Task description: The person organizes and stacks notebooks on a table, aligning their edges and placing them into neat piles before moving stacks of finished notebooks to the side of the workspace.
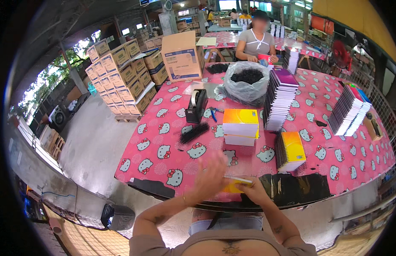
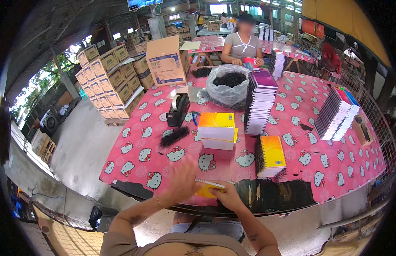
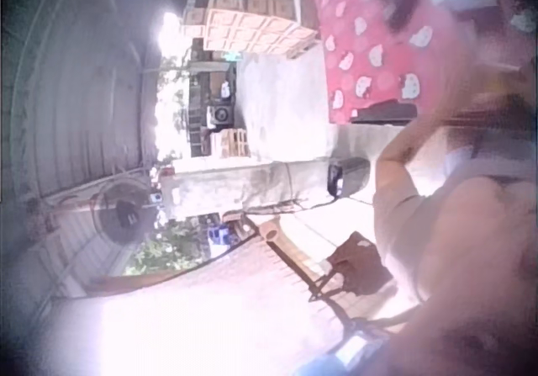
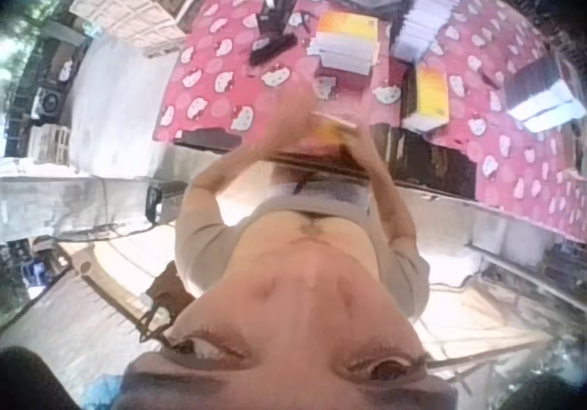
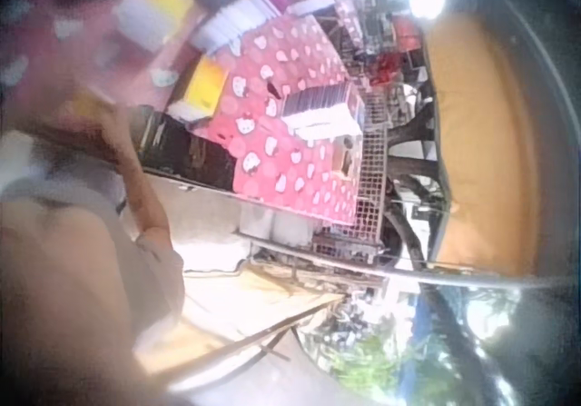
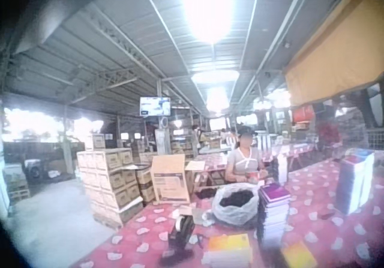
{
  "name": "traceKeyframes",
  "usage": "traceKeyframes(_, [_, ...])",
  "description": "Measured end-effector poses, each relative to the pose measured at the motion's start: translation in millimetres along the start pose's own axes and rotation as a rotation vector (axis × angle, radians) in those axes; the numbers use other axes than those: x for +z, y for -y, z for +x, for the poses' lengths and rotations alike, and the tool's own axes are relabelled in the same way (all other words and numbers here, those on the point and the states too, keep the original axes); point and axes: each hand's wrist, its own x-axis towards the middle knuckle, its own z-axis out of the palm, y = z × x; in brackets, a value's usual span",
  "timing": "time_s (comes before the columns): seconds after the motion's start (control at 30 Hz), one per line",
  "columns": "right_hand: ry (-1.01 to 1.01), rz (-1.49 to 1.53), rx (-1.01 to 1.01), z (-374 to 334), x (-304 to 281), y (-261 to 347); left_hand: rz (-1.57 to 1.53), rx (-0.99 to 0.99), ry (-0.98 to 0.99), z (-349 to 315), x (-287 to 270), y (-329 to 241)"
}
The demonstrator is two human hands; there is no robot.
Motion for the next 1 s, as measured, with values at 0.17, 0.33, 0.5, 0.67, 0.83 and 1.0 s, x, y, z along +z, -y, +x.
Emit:
traceKeyframes(0.17, [-0.030, 0.036, 0.037, -0.3, -4.8, 4.0, -0.122, 0.207, 0.272, -36.0, 28.0, -30.8])
traceKeyframes(0.33, [0.055, -0.024, -0.049, 5.8, 4.5, -11.5, -0.269, 0.220, 0.071, -52.3, 33.1, -37.6])
traceKeyframes(0.5, [-0.011, -0.114, -0.068, 7.5, -12.0, 10.1, -0.310, 0.138, 0.466, -5.2, 13.4, -42.9])
traceKeyframes(0.67, [0.017, -0.240, -0.012, 17.2, -17.9, -19.0, -0.215, 0.155, 0.166, -2.4, 43.5, -29.8])
traceKeyframes(0.83, [-0.048, -0.193, -0.112, 18.0, -20.6, -38.5, -0.392, 0.097, 0.383, -5.1, 45.1, -43.9])
traceKeyframes(1.0, [0.034, -0.143, -0.054, 19.9, -27.3, -48.2, -0.495, 0.102, 0.146, -15.0, 41.7, -52.8])
